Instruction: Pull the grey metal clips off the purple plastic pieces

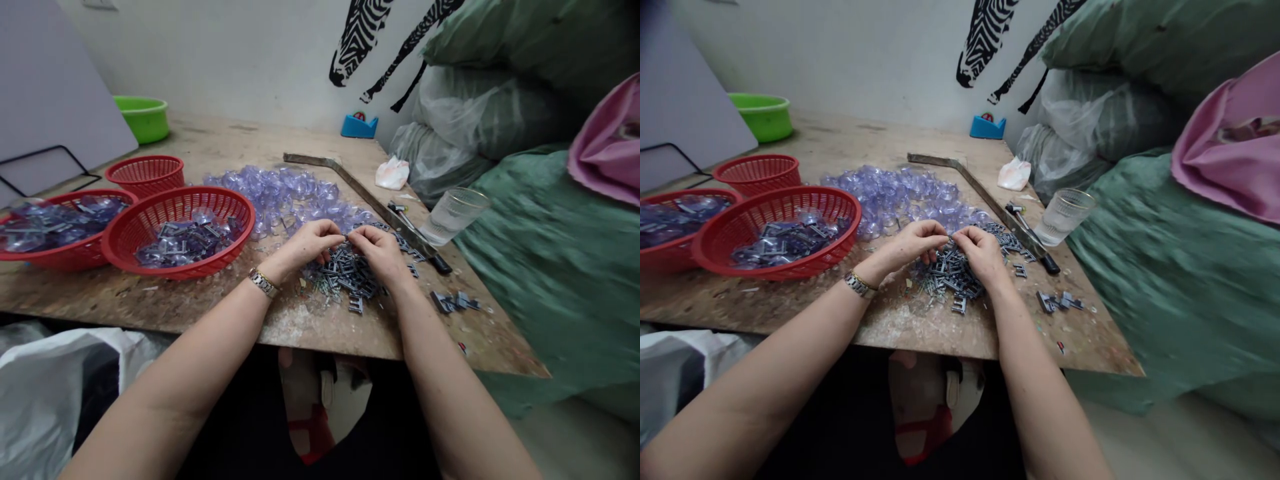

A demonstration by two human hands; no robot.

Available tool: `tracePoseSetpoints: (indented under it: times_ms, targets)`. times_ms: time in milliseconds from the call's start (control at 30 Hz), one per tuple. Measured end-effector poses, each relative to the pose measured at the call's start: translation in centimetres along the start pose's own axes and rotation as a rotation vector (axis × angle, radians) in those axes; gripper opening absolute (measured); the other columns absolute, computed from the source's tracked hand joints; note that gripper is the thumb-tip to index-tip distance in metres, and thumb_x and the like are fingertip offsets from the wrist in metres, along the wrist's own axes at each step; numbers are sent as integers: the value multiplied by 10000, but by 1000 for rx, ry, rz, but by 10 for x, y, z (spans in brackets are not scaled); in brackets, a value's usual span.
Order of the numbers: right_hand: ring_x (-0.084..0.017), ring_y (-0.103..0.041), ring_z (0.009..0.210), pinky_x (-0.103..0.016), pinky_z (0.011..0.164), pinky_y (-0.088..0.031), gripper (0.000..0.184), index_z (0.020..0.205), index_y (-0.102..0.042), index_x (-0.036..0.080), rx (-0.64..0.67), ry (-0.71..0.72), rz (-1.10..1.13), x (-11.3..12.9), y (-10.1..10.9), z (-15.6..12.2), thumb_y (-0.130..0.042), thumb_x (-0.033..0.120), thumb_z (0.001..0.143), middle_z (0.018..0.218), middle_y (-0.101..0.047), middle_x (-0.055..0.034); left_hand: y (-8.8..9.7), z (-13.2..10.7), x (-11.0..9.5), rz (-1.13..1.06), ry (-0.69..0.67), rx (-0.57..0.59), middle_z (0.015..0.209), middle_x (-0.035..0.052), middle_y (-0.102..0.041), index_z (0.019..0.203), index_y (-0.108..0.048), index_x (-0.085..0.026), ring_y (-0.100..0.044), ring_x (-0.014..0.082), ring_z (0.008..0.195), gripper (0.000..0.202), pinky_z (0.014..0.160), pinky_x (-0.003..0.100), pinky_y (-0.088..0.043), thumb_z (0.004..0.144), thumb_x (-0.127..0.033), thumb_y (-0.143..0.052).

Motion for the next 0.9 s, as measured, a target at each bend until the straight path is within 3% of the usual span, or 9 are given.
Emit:
tracePoseSetpoints:
  times_ms: [367, 733, 900]
  targets:
    - [-106, -454, 553, -257, 549, -370, 301, 656, -622, 186, 14, -36, 125, 9, -2, -3, -704, 475, 669, 560, -527, 35, -6, -5, -5, -87, 18, 31, 569, -52, -542, 708, -531, -135, -511, 37, 451, 153, 445, 150, -393, 853, -102, -565]
    - [-121, -550, 627, -255, 601, -447, 417, 871, -638, 205, 41, -132, 326, 1, -8, -5, -744, 523, 624, 683, -629, 17, 3, -1, 2, -343, 40, -58, 591, -36, -576, 741, -533, -139, -536, 39, 461, 133, 467, 148, -402, 872, -126, -554]
    - [-130, -531, 626, -260, 585, -434, 386, 716, -581, 204, 69, -135, 239, 2, -10, -5, -755, 527, 595, 650, -598, 20, 5, 0, 0, -305, -42, -82, 598, -46, -560, 758, -546, -143, -531, 42, 469, 93, 483, 155, -412, 842, -139, -584]
Point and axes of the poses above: each hand's wrist, its own z-axis towards the middle knuckle, its own y-axis out of the back of the hand, x = y × z, the point moved 7 cm from there along z, towards the middle knuckle
